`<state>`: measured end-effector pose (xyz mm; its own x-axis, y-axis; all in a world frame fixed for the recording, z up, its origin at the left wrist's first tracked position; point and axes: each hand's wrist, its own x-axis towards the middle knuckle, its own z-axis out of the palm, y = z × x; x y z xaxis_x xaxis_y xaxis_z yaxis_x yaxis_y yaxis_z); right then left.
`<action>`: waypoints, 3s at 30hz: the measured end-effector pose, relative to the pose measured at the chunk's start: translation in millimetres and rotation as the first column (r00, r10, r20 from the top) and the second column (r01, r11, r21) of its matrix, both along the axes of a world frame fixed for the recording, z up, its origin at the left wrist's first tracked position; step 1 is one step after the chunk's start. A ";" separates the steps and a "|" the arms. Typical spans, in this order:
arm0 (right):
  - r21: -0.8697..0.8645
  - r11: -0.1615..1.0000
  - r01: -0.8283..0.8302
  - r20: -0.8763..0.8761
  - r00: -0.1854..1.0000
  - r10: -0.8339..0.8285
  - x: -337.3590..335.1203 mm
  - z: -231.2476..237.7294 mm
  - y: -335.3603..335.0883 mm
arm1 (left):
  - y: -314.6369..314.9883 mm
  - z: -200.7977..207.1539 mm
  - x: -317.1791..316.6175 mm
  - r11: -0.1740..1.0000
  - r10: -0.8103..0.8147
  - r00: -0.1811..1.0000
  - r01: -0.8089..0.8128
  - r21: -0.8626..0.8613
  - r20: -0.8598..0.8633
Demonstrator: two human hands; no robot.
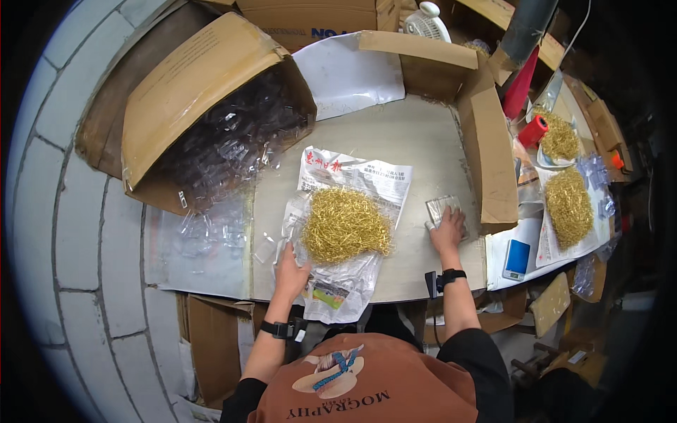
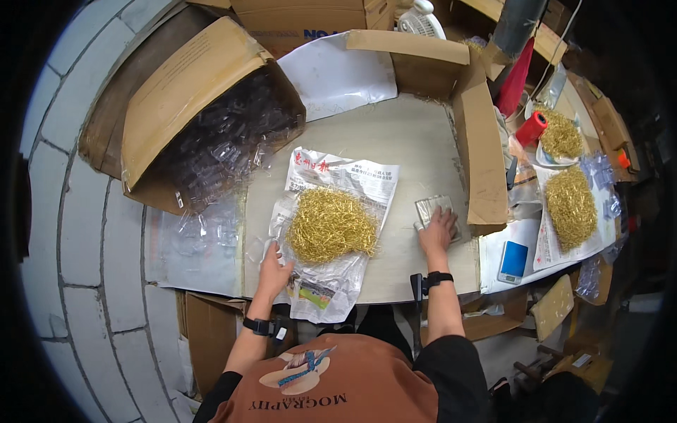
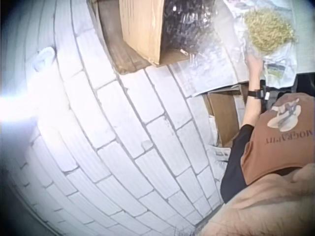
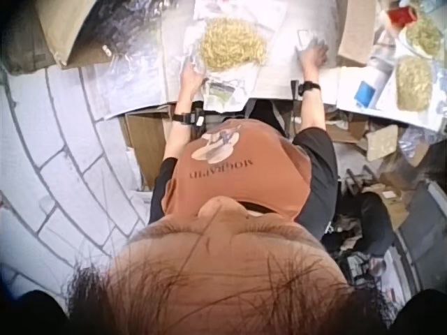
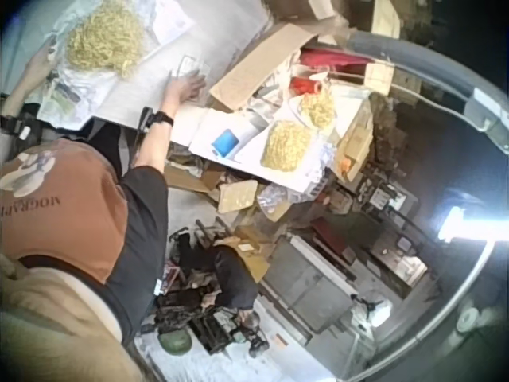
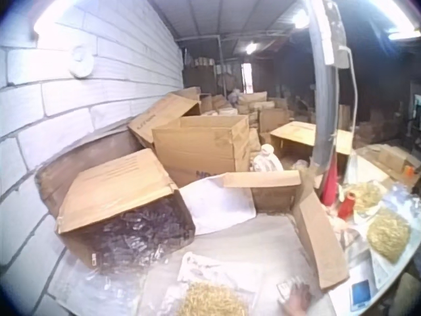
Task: The recorder is sorting and packing small bundles of gold-colored wire into bags and boxes on a workshop floor.
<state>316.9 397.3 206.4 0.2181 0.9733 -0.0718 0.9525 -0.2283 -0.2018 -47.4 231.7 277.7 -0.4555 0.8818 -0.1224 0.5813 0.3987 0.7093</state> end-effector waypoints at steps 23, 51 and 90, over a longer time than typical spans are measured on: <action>-0.425 0.853 -0.302 -0.848 -0.197 -0.492 -15.0 74.7 -84.8 | 20.1 -43.0 -15.3 0.980 0.058 0.756 0.080 -0.180 0.652; -0.366 0.710 -0.601 -0.396 -0.590 -0.703 -64.1 -13.4 -139.3 | 14.8 -62.8 -7.4 0.969 0.248 0.126 -0.041 -0.245 0.961; -0.621 0.765 -0.172 -0.781 0.218 -0.585 -131.7 71.1 -88.6 | 12.8 -23.5 94.5 0.923 0.264 0.359 0.176 -0.343 0.895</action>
<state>185.1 308.7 277.5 -0.1884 0.5975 -0.7794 0.0530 -0.7863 -0.6156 47.2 244.4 254.2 0.1042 0.6590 -0.7449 -0.3710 0.7207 0.5856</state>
